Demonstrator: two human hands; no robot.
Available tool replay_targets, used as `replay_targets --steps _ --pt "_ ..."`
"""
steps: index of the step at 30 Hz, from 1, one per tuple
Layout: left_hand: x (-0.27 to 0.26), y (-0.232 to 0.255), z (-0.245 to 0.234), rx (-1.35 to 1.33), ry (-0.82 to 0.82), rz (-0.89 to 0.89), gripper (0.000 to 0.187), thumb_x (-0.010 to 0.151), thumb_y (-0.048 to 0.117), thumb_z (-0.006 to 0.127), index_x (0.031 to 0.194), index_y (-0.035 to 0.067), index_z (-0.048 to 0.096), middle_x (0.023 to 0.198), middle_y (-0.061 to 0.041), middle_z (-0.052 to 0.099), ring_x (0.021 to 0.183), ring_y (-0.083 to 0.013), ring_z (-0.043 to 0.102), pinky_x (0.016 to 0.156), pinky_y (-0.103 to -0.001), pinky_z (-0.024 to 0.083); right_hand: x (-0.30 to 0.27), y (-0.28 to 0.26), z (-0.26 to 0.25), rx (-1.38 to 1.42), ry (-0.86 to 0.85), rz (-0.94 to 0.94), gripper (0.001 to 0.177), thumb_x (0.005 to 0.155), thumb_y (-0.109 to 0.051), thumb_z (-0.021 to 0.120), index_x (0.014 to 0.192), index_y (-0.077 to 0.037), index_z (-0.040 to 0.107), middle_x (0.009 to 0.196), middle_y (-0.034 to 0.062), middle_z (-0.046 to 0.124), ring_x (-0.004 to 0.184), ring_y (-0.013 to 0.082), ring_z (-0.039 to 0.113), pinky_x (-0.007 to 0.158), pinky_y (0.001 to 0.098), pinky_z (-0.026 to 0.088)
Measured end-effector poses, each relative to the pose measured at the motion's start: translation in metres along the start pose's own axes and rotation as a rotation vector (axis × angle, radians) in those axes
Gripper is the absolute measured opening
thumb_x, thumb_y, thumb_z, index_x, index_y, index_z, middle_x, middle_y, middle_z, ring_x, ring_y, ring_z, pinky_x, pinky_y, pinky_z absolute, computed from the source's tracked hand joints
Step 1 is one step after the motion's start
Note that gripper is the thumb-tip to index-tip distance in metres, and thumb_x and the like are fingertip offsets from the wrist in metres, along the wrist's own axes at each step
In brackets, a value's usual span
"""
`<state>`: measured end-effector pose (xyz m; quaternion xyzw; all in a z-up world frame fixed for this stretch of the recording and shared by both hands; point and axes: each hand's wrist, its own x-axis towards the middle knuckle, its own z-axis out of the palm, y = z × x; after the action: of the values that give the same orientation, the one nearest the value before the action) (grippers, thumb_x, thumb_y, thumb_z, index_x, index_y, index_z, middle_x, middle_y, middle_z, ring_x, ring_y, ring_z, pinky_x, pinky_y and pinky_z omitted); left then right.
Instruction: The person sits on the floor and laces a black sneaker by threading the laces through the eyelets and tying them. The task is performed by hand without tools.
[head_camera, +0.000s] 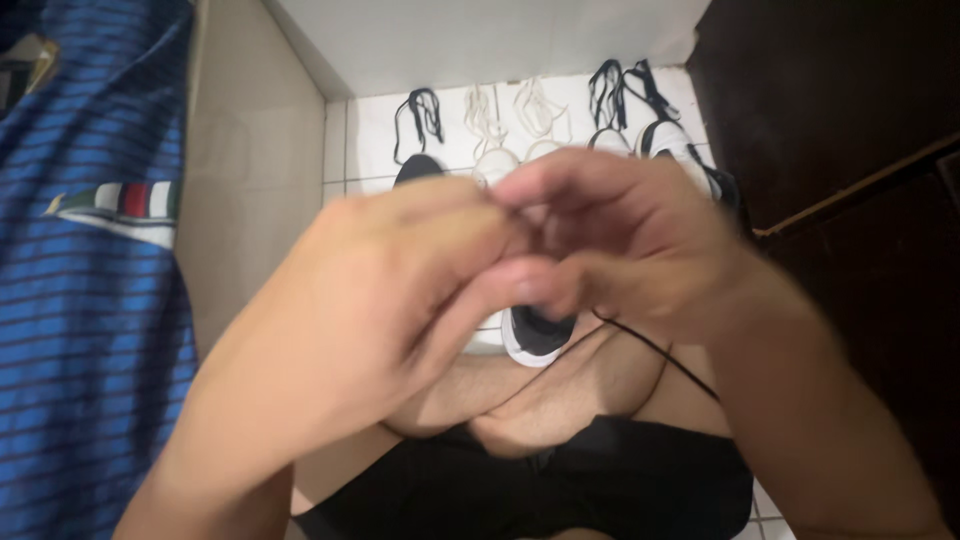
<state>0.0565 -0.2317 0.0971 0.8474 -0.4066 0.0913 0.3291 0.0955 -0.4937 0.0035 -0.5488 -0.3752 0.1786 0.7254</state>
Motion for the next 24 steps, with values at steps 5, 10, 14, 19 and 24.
replay_targets --steps 5,10,14,19,24 --pt "0.036 -0.002 0.000 -0.043 -0.007 0.065 0.016 0.094 0.020 0.071 0.094 0.005 0.076 0.079 -0.008 0.065 0.064 -0.0228 0.064 0.057 -0.035 0.049 -0.013 -0.058 -0.007 -0.523 0.180 0.220 0.023 0.100 -0.006 0.068 0.121 0.004 0.071 0.100 0.0109 0.073 0.085 0.0163 0.078 0.074 0.0280 0.060" --pt "0.046 -0.035 0.077 -0.112 0.113 0.049 0.016 0.097 0.019 0.075 0.094 0.003 0.076 0.078 -0.010 0.063 0.069 -0.0241 0.063 0.063 -0.038 0.048 -0.015 -0.035 -0.001 -0.482 0.273 0.176 0.039 0.090 -0.006 0.068 0.126 0.006 0.060 0.104 0.0103 0.069 0.093 0.0158 0.074 0.081 0.0280 0.061" --pt "0.041 -0.074 0.111 -0.295 0.143 -0.134 0.012 0.094 0.017 0.075 0.096 0.006 0.078 0.078 -0.005 0.067 0.066 -0.0166 0.065 0.062 -0.030 0.051 -0.009 -0.004 -0.009 -0.395 0.509 0.384 0.024 0.091 -0.002 0.069 0.114 0.004 0.071 0.081 0.0090 0.077 0.058 0.0156 0.074 0.051 0.0261 0.060" --pt "0.031 -0.109 0.131 -0.423 0.145 -0.229 0.014 0.089 0.019 0.079 0.093 0.005 0.078 0.084 -0.007 0.067 0.069 -0.0184 0.061 0.062 -0.029 0.049 -0.007 0.036 -0.030 -0.377 0.548 0.489 0.015 0.092 -0.005 0.070 0.105 0.002 0.073 0.074 0.0088 0.072 0.050 0.0168 0.070 0.044 0.0266 0.051" --pt "0.031 -0.129 0.139 -0.311 0.090 -0.083 0.013 0.092 0.014 0.079 0.101 0.005 0.077 0.090 -0.009 0.062 0.077 -0.0211 0.061 0.068 -0.031 0.050 0.009 0.042 -0.047 -0.990 0.251 0.092 0.014 0.090 -0.013 0.077 0.102 -0.005 0.076 0.086 0.0037 0.071 0.071 0.0151 0.067 0.060 0.0285 0.052"
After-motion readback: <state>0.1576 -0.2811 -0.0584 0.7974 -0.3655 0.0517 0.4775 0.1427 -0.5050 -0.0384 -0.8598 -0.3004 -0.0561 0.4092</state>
